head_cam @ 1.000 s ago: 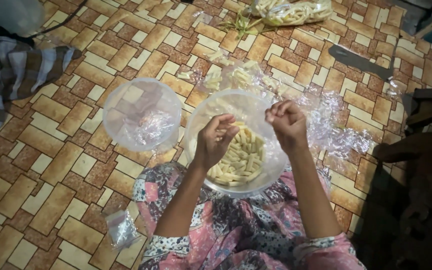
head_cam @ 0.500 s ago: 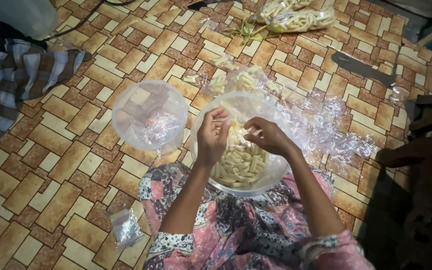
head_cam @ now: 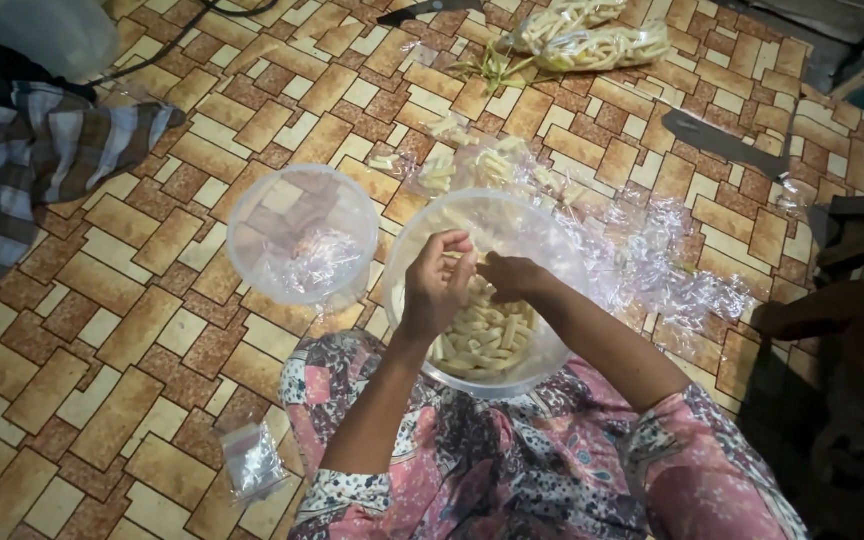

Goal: A person is sitting on the floor, peeling or separating small white food items and placing them into a clear plastic bowl.

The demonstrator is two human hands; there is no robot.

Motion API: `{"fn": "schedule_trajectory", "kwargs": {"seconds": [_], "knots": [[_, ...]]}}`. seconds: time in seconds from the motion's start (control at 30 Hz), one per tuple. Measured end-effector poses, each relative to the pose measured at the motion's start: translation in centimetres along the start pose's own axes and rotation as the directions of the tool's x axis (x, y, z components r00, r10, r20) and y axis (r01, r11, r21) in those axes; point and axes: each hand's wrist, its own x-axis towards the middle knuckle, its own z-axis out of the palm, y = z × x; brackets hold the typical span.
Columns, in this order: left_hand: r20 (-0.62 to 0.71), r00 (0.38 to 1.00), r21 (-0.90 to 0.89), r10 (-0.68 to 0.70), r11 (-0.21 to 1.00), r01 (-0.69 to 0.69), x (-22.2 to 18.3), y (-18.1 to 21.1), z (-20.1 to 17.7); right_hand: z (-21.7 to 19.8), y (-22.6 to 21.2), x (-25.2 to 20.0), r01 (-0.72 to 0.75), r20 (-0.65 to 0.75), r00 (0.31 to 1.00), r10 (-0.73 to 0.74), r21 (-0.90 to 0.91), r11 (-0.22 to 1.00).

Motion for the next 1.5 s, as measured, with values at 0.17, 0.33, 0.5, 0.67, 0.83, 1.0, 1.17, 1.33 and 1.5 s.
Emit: {"fn": "schedule_trajectory", "kwargs": {"seconds": [0.17, 0.33, 0.5, 0.67, 0.83, 1.0, 1.17, 1.33, 1.5], "knots": [[0.009, 1.000, 0.014, 0.003, 1.000, -0.003, 0.0, 0.1, 0.0, -1.0, -1.4, -0.6, 0.000, -0.007, 1.000, 0.000, -0.019, 1.000], [0.016, 1.000, 0.036, 0.015, 0.999, -0.016, 0.1, -0.2, 0.0, -1.3, -2.1, -1.0, 0.027, -0.027, 0.999, -0.029, -0.069, 0.997], [0.040, 0.998, 0.070, 0.039, 0.997, -0.042, 0.0, -0.2, -0.1, -0.2, -1.5, 0.4, 0.029, 0.008, 1.000, -0.028, -0.099, 0.995], [0.044, 0.998, 0.074, 0.039, 0.996, -0.042, 0.1, -0.1, -0.1, -2.3, -3.4, -0.9, 0.001, -0.011, 1.000, -0.002, -0.102, 0.995], [0.049, 0.997, 0.077, 0.053, 0.995, -0.057, 0.0, -0.2, -0.1, -2.8, -3.8, -1.4, 0.015, -0.038, 0.999, -0.021, -0.140, 0.990], [0.031, 0.985, 0.199, 0.169, 0.965, -0.172, 0.0, -0.6, -0.1, -5.2, -4.8, -3.1, 0.011, -0.126, 0.992, -0.025, -0.108, 0.994], [0.025, 0.954, 0.307, 0.299, 0.906, -0.292, 0.4, -0.8, -0.7, -9.1, -5.0, -7.7, 0.066, -0.346, 0.938, -0.019, 0.126, 0.990], [0.132, 0.952, 0.274, 0.276, 0.913, -0.303, 0.2, -1.0, -0.7, -12.1, -7.0, -14.6, 0.240, -0.470, 0.882, -0.039, 0.375, 0.895], [0.272, 0.961, 0.279, -0.050, 0.960, -0.029, -0.1, -1.6, -0.3, -11.4, -8.3, -17.7, 0.325, -0.602, 0.793, 0.091, 0.545, 0.773]]}}
